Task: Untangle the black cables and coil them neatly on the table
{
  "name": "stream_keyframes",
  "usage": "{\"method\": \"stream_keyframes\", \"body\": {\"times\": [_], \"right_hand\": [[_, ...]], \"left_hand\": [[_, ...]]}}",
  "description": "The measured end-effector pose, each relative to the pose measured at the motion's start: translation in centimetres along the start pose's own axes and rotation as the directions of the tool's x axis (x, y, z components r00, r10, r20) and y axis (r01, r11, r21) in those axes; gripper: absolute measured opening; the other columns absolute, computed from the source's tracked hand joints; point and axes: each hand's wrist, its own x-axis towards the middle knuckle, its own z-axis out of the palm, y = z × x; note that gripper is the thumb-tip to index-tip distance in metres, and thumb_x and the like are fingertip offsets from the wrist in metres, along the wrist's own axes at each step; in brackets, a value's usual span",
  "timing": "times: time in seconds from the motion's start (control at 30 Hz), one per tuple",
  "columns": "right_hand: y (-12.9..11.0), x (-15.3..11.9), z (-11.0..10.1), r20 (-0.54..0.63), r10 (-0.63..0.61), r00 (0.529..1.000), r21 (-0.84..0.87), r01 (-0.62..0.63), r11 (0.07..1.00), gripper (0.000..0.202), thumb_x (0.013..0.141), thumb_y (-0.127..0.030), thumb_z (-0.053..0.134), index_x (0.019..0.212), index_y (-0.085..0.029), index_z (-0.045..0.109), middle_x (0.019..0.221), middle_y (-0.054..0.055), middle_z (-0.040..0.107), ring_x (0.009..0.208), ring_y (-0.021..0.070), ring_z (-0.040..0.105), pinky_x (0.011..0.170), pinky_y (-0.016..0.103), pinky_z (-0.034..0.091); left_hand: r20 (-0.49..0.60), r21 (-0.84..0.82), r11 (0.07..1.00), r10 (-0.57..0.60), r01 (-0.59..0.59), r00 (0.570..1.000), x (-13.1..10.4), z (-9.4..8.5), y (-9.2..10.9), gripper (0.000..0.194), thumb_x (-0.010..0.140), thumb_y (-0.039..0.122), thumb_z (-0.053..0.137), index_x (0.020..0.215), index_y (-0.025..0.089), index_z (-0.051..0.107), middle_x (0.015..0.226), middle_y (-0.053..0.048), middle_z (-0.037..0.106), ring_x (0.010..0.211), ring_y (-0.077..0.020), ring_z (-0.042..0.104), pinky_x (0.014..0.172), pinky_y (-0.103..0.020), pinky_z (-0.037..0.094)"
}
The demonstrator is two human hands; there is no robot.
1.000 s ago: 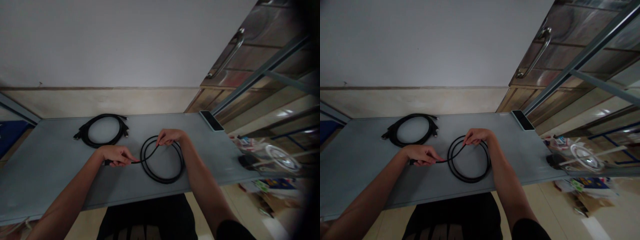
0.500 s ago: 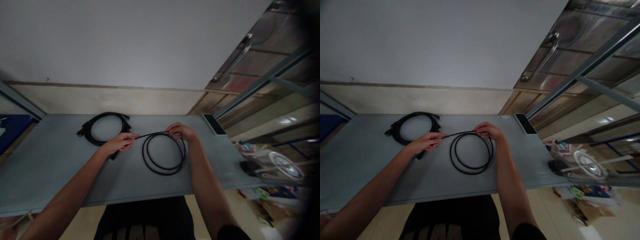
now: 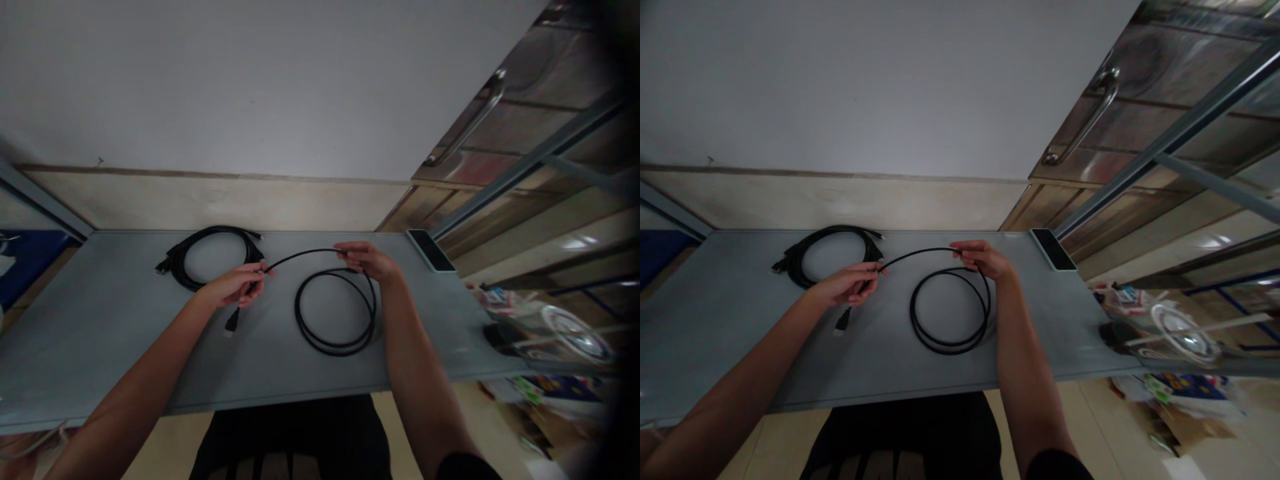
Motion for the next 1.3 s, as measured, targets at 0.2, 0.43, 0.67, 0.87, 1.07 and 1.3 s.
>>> {"method": "stream_keyframes", "body": {"times": [0.2, 0.43, 0.67, 0.87, 1.07, 1.3], "right_hand": [[0.3, 0.2, 0.4, 0.121, 0.233, 0.965, -0.092, -0.223, 0.971, 0.03, 0.07, -0.021, 0.078, 0.098, -0.01, 0.077, 0.065, 0.002, 0.064, 0.039, 0.0007, 0.027, 0.034, 0.018, 0.01], [0.9, 0.5, 0.7, 0.417, 0.452, 0.789, -0.26, -0.374, 0.891, 0.029, 0.075, -0.023, 0.076, 0.1, -0.008, 0.076, 0.064, 0.002, 0.064, 0.036, 0.0003, 0.028, 0.033, 0.017, 0.01], [0.2, 0.4, 0.4, -0.006, -0.067, 0.998, 0.07, 0.067, 0.995, 0.05, 0.072, -0.021, 0.074, 0.122, -0.021, 0.069, 0.093, 0.005, 0.071, 0.046, 0.0031, 0.032, 0.035, 0.018, 0.022], [0.3, 0.5, 0.4, -0.192, -0.083, 0.978, 0.055, 0.095, 0.994, 0.033, 0.073, -0.026, 0.076, 0.104, -0.017, 0.076, 0.079, 0.004, 0.068, 0.041, 0.002, 0.027, 0.032, 0.018, 0.016], [0.5, 0.2, -0.2, 0.159, 0.302, 0.94, -0.14, -0.281, 0.949, 0.029, 0.071, -0.024, 0.079, 0.096, -0.011, 0.077, 0.061, 0.0, 0.062, 0.035, 0.0, 0.024, 0.031, 0.017, 0.01], [0.1, 0.2, 0.5, 0.105, 0.163, 0.981, -0.077, -0.155, 0.985, 0.037, 0.076, -0.023, 0.076, 0.112, -0.014, 0.073, 0.062, -0.003, 0.058, 0.04, 0.0019, 0.028, 0.034, 0.018, 0.013]], "left_hand": [[-0.017, -0.02, 0.998, -0.063, 0.063, 0.998, -0.1, 0.8, -0.1, 0.043, 0.094, 0.037, 0.056, 0.132, 0.029, 0.04, 0.067, 0.007, 0.046, 0.041, -0.004, 0.029, 0.039, -0.014, 0.017], [0.025, 0.173, 0.982, -0.084, 0.079, 0.996, -0.5, 0.8, 0.3, 0.041, 0.089, 0.044, 0.065, 0.121, 0.018, 0.059, 0.065, 0.006, 0.036, 0.047, -0.005, 0.027, 0.04, -0.017, 0.012], [-0.195, -0.02, 0.997, 0.066, -0.071, 0.978, -0.4, 0.4, 0.8, 0.034, 0.087, 0.036, 0.068, 0.115, 0.022, 0.055, 0.062, 0.009, 0.033, 0.043, -0.003, 0.02, 0.039, -0.015, 0.011], [-0.263, -0.11, 0.976, 0.155, -0.19, 0.952, -0.7, 0.0, 1.4, 0.029, 0.086, 0.028, 0.067, 0.113, 0.022, 0.058, 0.06, 0.008, 0.038, 0.04, -0.0027, 0.019, 0.037, -0.015, 0.01], [-0.29, -0.08, 0.982, 0.14, -0.169, 0.947, -0.7, 0.4, 1.3, 0.034, 0.088, 0.035, 0.067, 0.119, 0.021, 0.061, 0.059, 0.009, 0.031, 0.042, -0.0034, 0.02, 0.038, -0.016, 0.009], [-0.318, -0.08, 0.982, 0.138, -0.171, 0.938, -0.3, 0.1, 1.2, 0.031, 0.088, 0.041, 0.067, 0.104, 0.015, 0.066, 0.055, 0.01, 0.029, 0.039, -0.0027, 0.017, 0.037, -0.017, 0.008]]}}
